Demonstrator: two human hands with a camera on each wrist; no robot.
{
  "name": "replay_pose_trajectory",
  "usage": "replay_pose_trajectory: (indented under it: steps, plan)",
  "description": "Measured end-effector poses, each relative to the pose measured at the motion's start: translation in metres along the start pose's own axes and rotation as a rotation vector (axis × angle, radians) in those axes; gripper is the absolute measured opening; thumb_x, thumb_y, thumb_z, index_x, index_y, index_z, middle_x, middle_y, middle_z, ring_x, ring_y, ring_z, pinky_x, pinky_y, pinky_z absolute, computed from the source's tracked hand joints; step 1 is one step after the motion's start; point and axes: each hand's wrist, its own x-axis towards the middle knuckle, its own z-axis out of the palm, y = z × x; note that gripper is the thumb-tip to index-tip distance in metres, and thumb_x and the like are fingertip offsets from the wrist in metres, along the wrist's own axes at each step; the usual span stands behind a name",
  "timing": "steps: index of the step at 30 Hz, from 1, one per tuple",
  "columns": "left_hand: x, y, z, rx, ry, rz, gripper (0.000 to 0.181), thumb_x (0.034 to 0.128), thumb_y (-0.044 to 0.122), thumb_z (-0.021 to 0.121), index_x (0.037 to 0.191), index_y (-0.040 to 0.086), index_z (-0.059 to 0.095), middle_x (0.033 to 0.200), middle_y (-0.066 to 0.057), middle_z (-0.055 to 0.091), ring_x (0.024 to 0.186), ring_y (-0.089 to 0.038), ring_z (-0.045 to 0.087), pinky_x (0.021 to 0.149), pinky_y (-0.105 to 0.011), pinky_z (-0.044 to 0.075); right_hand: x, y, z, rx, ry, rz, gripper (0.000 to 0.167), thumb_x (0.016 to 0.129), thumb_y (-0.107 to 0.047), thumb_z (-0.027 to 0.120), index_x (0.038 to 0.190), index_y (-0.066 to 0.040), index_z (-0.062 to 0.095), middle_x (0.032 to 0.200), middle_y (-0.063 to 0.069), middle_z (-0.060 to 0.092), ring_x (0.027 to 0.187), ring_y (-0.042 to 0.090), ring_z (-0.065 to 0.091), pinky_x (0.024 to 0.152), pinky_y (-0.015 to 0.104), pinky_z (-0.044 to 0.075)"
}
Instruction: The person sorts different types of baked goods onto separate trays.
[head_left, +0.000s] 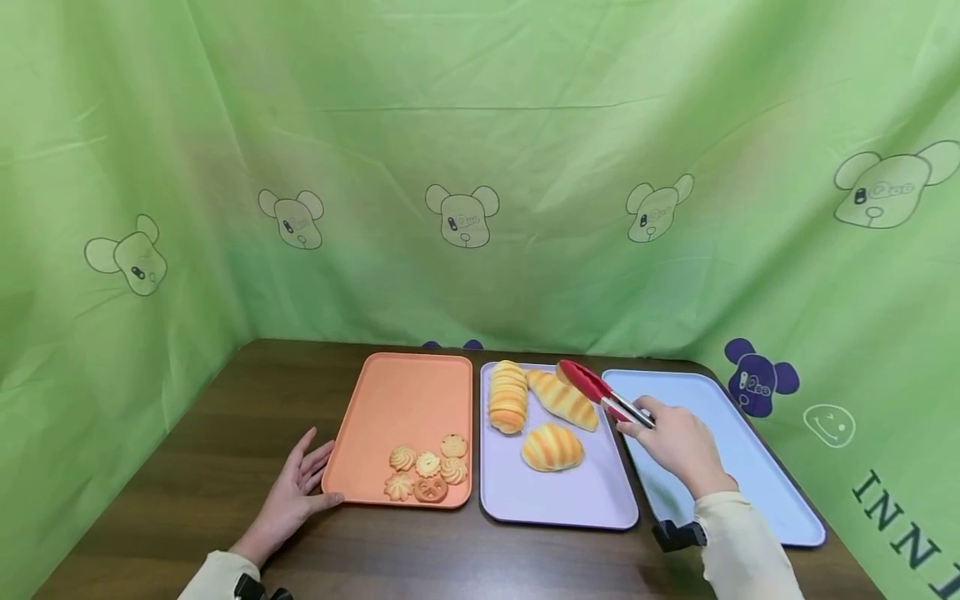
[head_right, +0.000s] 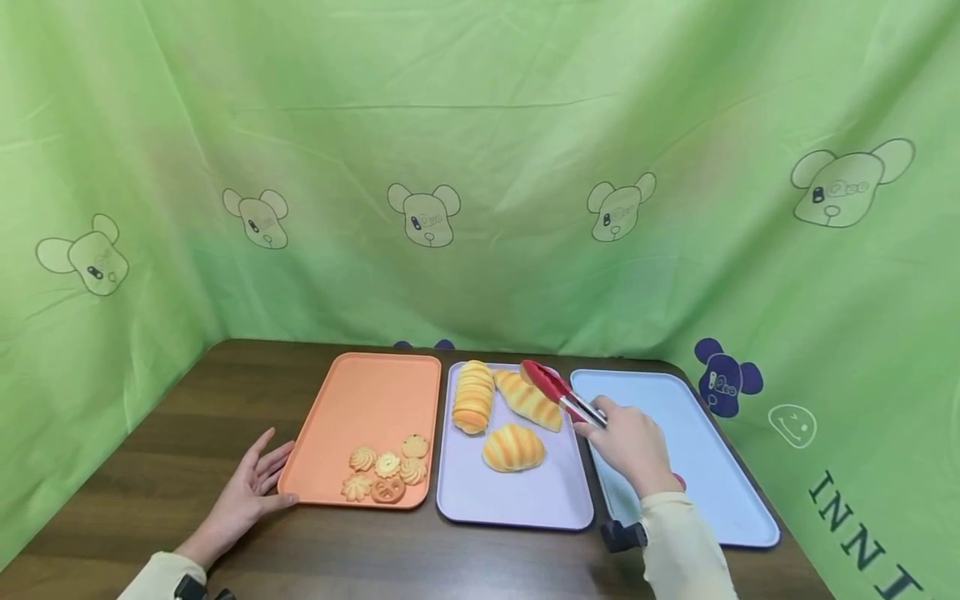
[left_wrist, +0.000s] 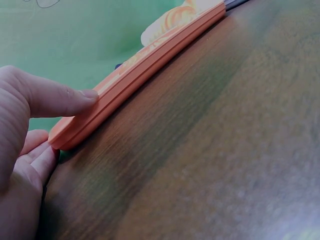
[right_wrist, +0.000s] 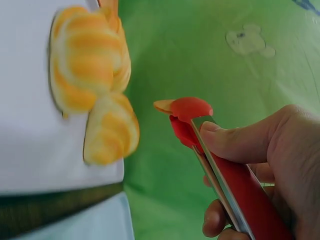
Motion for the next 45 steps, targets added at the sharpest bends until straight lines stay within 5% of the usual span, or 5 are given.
replay_pose_trajectory:
  steps: [7,13,20,25,45]
  plan:
    - [-0.001,0.001,0.000,0.016,0.006,0.013,0.111,0.0743,-0.018,0.076,0.156,-0.004,0.002,0.150,-0.037,0.031,0.133,-0.024,0.043,0.093,-0.014,0.045,-0.004,0.030,-0.003,-0.016,-0.002,0.062,0.043,0.091,-0.036,0.070,0.116,-0.002,0.062,0.077,0.016,0.062,0.061,0.026,0.050,0.047,0.038,0.037]
    - [-0.001,0.004,0.000,-0.009,-0.004,0.003,0.112,0.0747,-0.020,0.074,0.156,-0.004,0.000,0.151,-0.037,0.029,0.138,-0.045,0.030,0.093,-0.014,0.044,-0.006,0.055,-0.003,-0.057,0.012,0.078,0.044,0.091,-0.035,0.069,0.114,0.001,0.061,0.076,0.019,0.062,0.060,0.029,0.051,0.047,0.041,0.039]
    - [-0.002,0.003,0.001,-0.021,-0.011,0.008,0.112,0.0745,-0.022,0.073,0.156,-0.004,-0.001,0.151,-0.037,0.029,0.138,-0.047,0.029,0.094,-0.015,0.043,-0.008,0.078,-0.003,-0.130,-0.010,0.118,0.034,0.091,-0.033,0.067,0.100,-0.002,0.058,0.072,0.016,0.058,0.059,0.032,0.050,0.045,0.045,0.038]
    - [-0.002,0.002,0.000,-0.011,-0.005,0.006,0.112,0.0743,-0.022,0.074,0.156,-0.004,-0.001,0.151,-0.037,0.029,0.138,-0.047,0.030,0.093,-0.014,0.043,-0.007,0.090,0.002,-0.181,-0.009,0.133,0.037,0.090,-0.031,0.067,0.104,0.002,0.056,0.076,0.025,0.060,0.059,0.038,0.052,0.046,0.050,0.040]
    - [0.000,-0.001,-0.001,-0.006,-0.013,0.048,0.111,0.0745,-0.021,0.074,0.156,-0.005,0.001,0.150,-0.038,0.030,0.138,-0.048,0.028,0.095,-0.013,0.041,-0.008,0.092,0.015,-0.199,-0.012,0.144,0.057,0.084,-0.033,0.069,0.119,0.009,0.054,0.084,0.032,0.062,0.061,0.039,0.055,0.047,0.049,0.042]
